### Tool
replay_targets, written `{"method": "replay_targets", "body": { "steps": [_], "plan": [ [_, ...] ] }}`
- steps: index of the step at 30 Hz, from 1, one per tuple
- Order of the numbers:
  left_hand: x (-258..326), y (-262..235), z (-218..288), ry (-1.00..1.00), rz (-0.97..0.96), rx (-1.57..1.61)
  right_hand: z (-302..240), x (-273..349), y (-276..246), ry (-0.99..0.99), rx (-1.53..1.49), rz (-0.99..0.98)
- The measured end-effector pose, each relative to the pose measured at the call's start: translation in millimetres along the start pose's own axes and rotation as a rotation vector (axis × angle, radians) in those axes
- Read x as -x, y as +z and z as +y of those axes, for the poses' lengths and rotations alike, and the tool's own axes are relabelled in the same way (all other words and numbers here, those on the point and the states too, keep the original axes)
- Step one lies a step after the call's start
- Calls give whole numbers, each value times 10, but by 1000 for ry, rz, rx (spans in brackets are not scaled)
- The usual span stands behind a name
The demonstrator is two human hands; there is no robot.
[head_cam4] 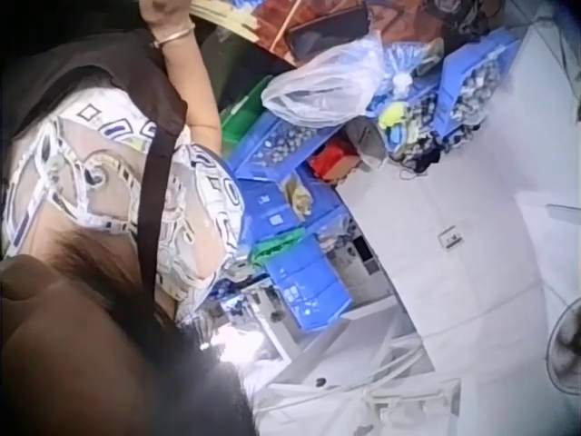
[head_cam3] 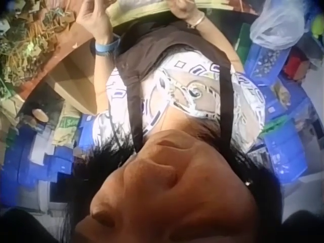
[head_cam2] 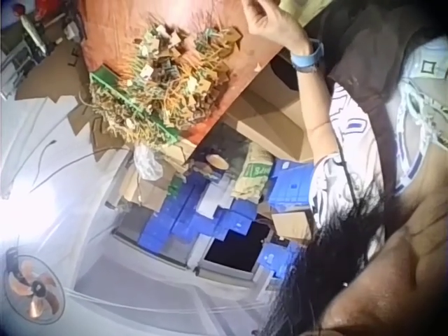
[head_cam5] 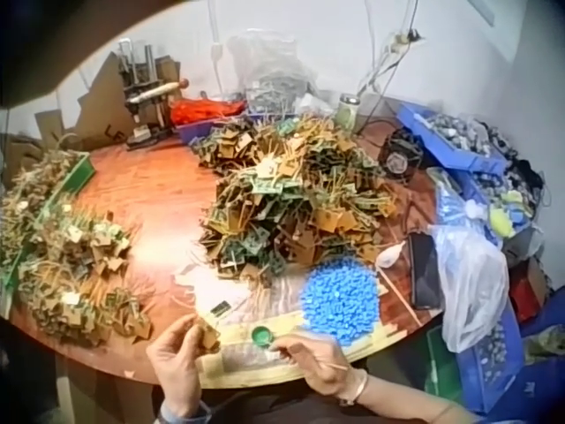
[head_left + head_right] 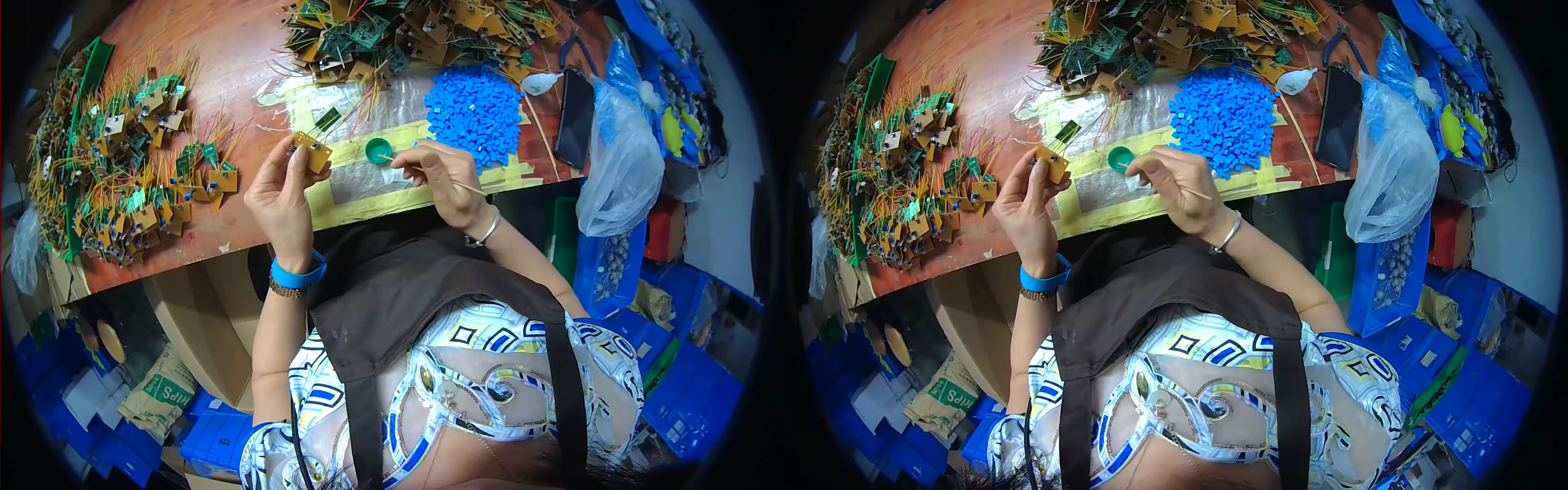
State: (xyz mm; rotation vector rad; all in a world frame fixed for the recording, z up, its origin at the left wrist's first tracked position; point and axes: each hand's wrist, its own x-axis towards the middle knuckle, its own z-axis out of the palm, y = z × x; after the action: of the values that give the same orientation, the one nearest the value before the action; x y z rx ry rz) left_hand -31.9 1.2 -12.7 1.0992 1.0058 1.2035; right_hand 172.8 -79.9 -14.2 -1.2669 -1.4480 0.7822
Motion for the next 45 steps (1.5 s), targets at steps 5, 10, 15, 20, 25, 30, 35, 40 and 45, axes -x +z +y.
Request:
{"method": "replay_targets", "body": {
  "steps": [5,10,15,20,25,30,35,40,45],
  "plan": [
    [13,88,-22,55,48,-25,113,1,75,-2,176,26],
    [40,83,-60,77,49,-81,11,-2,50,-4,49,30],
    [128,159,-2,-117,-113,-22,-272,-87,102,-41,-232,46],
    [160,190,93,-339,-202,153,-207,-106,180,34,-277,66],
    [183,204,116,-343,-211,174,-195,-125,201,48,-261,55],
    [178,212,97,-332,-239,182,-172,-122,186,-10,-181,36],
    [169,208,100,-331,-226,192,-179,-106,76,-189,46,-21],
    [130,142,102,-308,-183,176,18,1,-282,-156,216,186],
    [128,160,116,-330,-182,180,189,14,-278,-201,733,38]
  ]
}}
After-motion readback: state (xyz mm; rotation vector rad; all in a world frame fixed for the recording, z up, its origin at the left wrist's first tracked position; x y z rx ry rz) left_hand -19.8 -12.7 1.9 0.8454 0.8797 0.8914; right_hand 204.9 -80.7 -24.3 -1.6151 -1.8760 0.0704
